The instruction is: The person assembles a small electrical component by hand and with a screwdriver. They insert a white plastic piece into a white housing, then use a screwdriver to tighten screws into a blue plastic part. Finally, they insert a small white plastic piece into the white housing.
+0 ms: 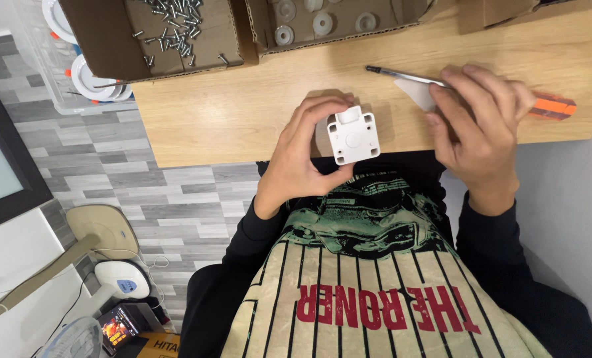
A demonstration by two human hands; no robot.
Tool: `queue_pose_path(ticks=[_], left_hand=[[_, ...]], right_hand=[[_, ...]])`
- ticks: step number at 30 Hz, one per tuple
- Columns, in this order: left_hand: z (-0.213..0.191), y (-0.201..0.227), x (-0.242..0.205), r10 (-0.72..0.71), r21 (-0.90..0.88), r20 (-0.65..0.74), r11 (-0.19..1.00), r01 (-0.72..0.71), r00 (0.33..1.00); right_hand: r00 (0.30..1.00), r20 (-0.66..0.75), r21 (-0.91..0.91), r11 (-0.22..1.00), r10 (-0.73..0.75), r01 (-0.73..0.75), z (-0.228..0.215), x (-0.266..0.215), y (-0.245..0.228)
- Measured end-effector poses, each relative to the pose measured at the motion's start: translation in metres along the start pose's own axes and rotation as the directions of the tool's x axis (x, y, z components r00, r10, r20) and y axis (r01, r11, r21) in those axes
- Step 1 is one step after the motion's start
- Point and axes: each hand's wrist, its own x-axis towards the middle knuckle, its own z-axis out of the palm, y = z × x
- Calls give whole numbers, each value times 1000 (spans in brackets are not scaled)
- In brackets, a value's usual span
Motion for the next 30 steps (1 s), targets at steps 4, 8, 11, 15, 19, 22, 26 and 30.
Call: queue_pose_path(ticks=[4, 8, 11, 15, 19, 22, 26, 30], left_hand=[[0, -1, 0, -2, 6, 9, 1000, 1, 1000], [-1, -1, -1, -9, 11, 20, 1000, 9, 1000], [-2, -1, -1, -23, 12, 28, 1000, 22, 999], [-3, -4, -1, -1, 8, 38, 1000, 0, 999], [-2, -6, -2, -2, 28, 42, 1000, 1, 999], [-1, -8, -4, 32, 82, 40, 996, -35, 999], [-1, -9, -5, 33, 92, 46, 995, -37, 998], [-2, -5, -5, 13, 91, 45, 996, -17, 999]], right_hand=[[998, 2, -12, 998, -60, 60, 4, -6, 3], [992, 70, -59, 992, -106, 111, -3, -7, -5], [989, 91, 32, 993, -115, 112, -4, -15, -7], [988, 155, 116, 993, 14, -33, -9, -12, -26], [977, 167, 193, 967, 136, -167, -12, -13, -37], [940, 209, 235, 919, 271, -318, -19, -8, -43], [895, 352, 222, 905, 273, -363, -24, -2, -37], [851, 470, 232, 897, 236, -377, -28, 3, -30]])
